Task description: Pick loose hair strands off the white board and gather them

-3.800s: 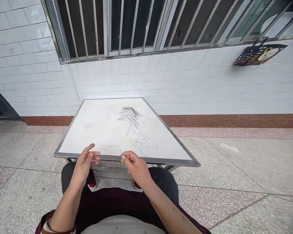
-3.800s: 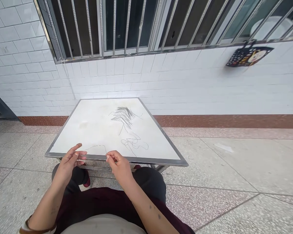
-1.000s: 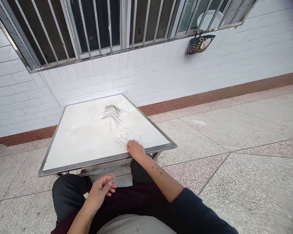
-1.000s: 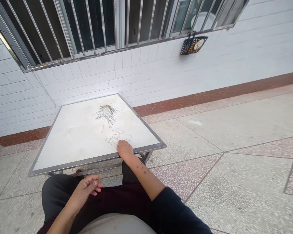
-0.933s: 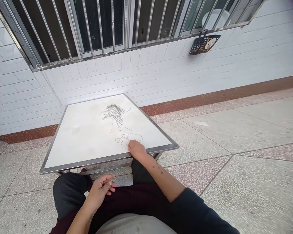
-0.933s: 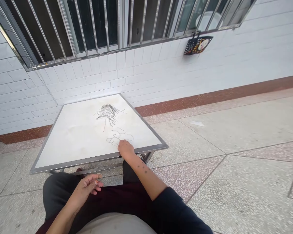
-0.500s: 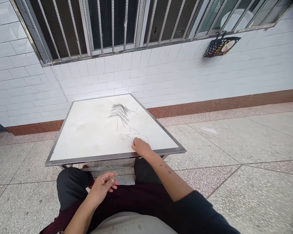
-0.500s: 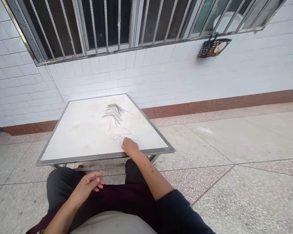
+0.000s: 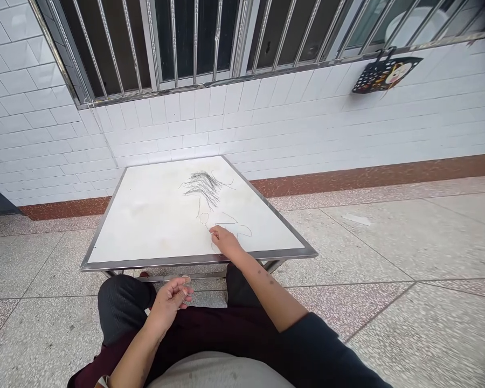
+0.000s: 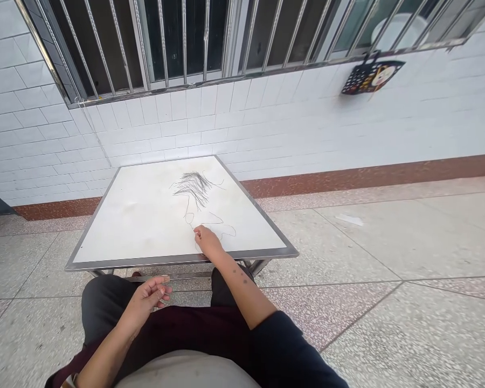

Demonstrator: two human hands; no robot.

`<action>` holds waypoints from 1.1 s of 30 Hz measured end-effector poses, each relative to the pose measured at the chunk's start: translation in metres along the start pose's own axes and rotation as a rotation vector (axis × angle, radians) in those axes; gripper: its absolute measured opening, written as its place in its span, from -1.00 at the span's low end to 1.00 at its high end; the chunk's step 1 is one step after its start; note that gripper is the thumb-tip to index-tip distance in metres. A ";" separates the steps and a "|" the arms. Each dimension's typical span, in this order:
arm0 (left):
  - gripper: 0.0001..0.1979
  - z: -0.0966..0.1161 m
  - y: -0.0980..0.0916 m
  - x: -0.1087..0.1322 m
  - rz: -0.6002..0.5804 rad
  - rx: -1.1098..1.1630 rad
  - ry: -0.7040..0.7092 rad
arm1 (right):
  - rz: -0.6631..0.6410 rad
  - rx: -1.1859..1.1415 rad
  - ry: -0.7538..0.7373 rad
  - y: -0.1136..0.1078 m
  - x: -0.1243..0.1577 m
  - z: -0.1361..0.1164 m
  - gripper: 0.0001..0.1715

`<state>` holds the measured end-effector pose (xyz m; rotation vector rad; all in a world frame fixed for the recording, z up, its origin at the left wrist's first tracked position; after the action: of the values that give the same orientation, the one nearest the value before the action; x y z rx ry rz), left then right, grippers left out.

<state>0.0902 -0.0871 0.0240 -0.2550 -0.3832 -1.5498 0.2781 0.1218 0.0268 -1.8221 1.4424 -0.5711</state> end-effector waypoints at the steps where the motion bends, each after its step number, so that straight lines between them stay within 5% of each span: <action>1: -0.46 -0.001 0.000 0.000 0.001 0.001 0.001 | -0.001 -0.027 -0.008 0.002 -0.001 0.000 -0.67; 12: -0.46 -0.016 0.006 -0.010 -0.023 -0.003 -0.002 | 0.120 -0.185 -0.150 0.013 -0.008 -0.006 -0.62; 19: -0.44 -0.011 0.007 -0.008 -0.004 0.022 -0.013 | 0.173 -0.216 -0.247 -0.022 -0.033 -0.039 -0.67; 22: -0.45 0.007 -0.008 -0.009 0.126 0.133 0.068 | 0.179 -0.218 -0.327 -0.032 -0.008 -0.071 -0.71; 27: -0.45 0.060 -0.028 -0.002 0.317 0.349 0.292 | 0.101 -0.209 -0.513 -0.020 0.074 -0.118 -0.79; 33: -0.47 0.086 -0.014 0.012 0.275 0.529 0.344 | 0.146 -0.100 -0.657 -0.011 0.129 -0.142 -0.75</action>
<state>0.0692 -0.0643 0.1064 0.3544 -0.4488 -1.1455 0.2174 -0.0391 0.1130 -1.7301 1.1403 0.1753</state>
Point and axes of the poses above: each hand's wrist, its own x-axis away from the middle knuckle, its own y-axis out of the palm, z = x × y, the point moved 6 cm from there along -x, towards the middle knuckle, and after that the axes turned 6 degrees about -y, right-handed, at the moved point
